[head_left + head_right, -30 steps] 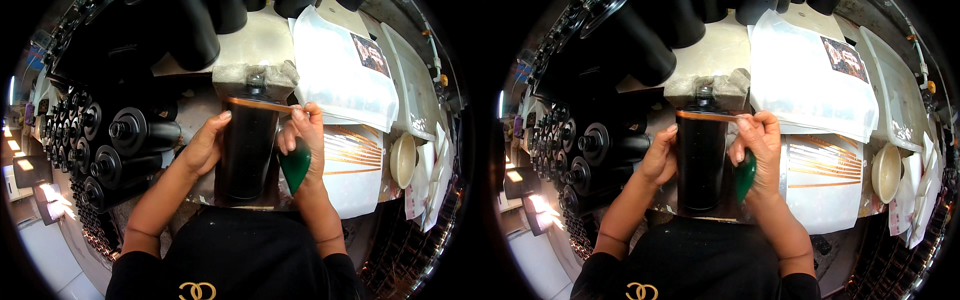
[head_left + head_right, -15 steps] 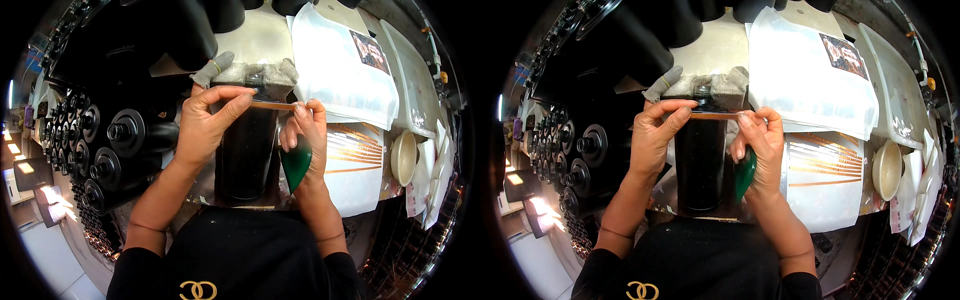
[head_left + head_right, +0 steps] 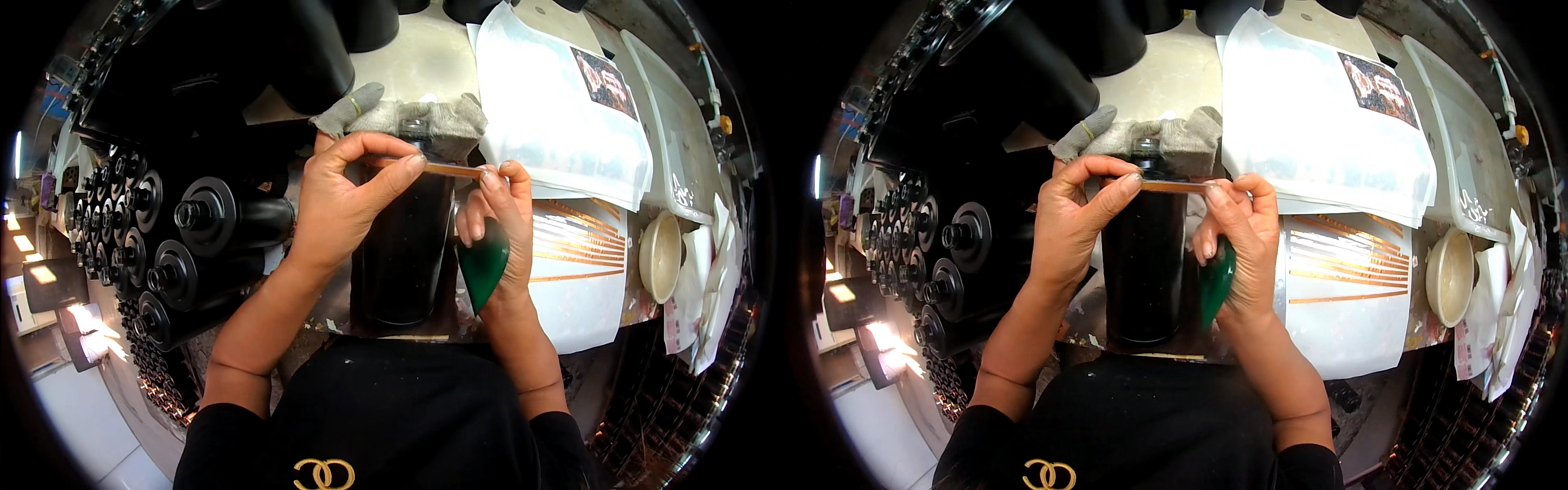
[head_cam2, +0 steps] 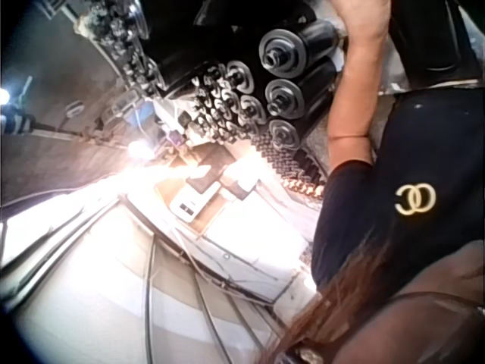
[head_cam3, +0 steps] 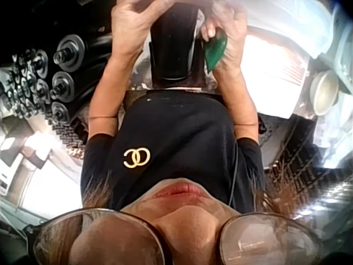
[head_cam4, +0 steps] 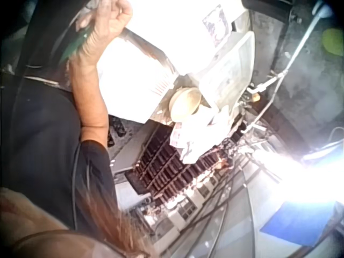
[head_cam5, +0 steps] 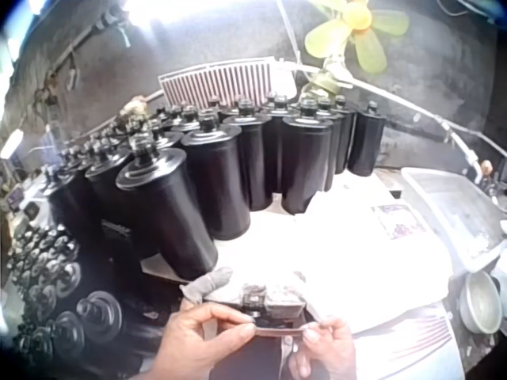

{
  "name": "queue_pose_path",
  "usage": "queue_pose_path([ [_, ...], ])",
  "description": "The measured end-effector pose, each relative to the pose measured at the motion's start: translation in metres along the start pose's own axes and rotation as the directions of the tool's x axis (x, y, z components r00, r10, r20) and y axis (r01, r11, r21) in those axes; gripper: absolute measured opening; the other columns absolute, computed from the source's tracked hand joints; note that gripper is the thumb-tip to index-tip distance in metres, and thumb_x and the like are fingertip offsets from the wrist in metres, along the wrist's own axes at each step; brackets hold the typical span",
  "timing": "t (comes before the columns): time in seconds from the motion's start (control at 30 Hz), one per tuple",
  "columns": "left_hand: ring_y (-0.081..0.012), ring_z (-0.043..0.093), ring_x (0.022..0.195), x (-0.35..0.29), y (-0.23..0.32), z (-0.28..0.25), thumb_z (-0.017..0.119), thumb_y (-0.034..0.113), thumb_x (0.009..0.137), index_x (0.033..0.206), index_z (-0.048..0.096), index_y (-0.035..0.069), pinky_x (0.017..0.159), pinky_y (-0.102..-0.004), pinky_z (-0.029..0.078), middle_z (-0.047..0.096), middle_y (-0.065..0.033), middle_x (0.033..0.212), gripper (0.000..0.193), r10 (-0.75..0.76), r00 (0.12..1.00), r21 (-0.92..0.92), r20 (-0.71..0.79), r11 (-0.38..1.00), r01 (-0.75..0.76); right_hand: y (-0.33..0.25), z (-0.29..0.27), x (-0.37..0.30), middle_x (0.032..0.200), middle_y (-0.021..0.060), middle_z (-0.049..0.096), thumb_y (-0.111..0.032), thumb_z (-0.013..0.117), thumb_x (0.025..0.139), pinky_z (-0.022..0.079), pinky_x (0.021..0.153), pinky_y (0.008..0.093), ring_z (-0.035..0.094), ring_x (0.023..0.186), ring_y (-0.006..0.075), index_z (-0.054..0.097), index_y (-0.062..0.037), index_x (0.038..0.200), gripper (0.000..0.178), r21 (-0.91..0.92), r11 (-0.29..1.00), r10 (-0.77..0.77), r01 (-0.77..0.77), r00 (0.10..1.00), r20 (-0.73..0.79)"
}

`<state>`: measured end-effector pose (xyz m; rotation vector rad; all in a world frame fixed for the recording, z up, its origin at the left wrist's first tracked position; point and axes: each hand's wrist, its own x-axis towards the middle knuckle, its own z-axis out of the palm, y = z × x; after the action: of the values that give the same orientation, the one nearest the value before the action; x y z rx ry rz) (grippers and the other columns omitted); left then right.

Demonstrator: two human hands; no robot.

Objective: The person applies gold decorative strips and a printed label to a black cylindrical container. They smooth the strips with a green squeegee, rotate the container to align edges, and press the label into place.

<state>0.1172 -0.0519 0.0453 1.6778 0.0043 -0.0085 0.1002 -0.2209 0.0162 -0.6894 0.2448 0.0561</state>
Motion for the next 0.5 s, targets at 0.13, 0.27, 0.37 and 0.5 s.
queue_pose_path([
  [0.13,-0.0073,0.049,0.088,-0.001,-0.001,0.006,0.073,0.007,0.081,0.089,0.069,0.001,0.083,-0.0214,0.04,0.054,-0.0025,0.103,0.011,0.005,0.999,-0.059,-0.052,0.998,-0.008,0.005,-0.001,0.004,0.09,0.0047,0.061,-0.005,0.059,0.09,0.036,0.041,0.0214,0.044,0.047,0.0078,0.047,-0.012,0.105,0.02,-0.013,1.0,0.004,-0.005,0.999,-0.035],
  [0.27,-0.0134,0.049,0.101,-0.005,-0.004,0.003,0.077,0.018,0.077,0.109,0.062,0.004,0.091,-0.0279,0.039,0.051,-0.0064,0.112,0.038,0.093,0.992,0.121,-0.087,0.989,-0.082,0.021,-0.014,0.014,0.086,0.005,0.06,-0.009,0.061,0.089,0.035,0.04,0.0211,0.043,0.045,0.0078,0.046,-0.0107,0.104,0.02,-0.06,0.997,0.04,-0.047,0.993,-0.108],
  [0.37,-0.0246,0.04,0.118,-0.027,-0.015,-0.004,0.084,0.037,0.068,0.134,0.039,0.01,0.101,-0.0371,0.033,0.044,-0.0125,0.125,0.084,0.207,0.967,0.366,-0.148,0.92,-0.141,0.015,-0.022,0.009,0.089,0.0079,0.061,-0.023,0.06,0.092,0.033,0.04,0.0196,0.042,0.045,0.0074,0.05,-0.0052,0.102,0.023,-0.132,0.991,0.021,-0.039,0.99,-0.138],
  [0.5,-0.0239,0.044,0.114,-0.042,-0.025,-0.002,0.083,0.039,0.069,0.135,0.038,0.008,0.099,-0.0375,0.035,0.044,-0.013,0.127,0.086,-0.01,0.998,0.145,-0.064,0.989,0.019,0.006,-0.026,0.001,0.1,0.0101,0.062,-0.048,0.042,0.098,0.032,0.04,0.0186,0.04,0.045,0.006,0.058,0.0018,0.111,0.054,-0.422,0.882,0.24,-0.209,0.971,0.02],
])
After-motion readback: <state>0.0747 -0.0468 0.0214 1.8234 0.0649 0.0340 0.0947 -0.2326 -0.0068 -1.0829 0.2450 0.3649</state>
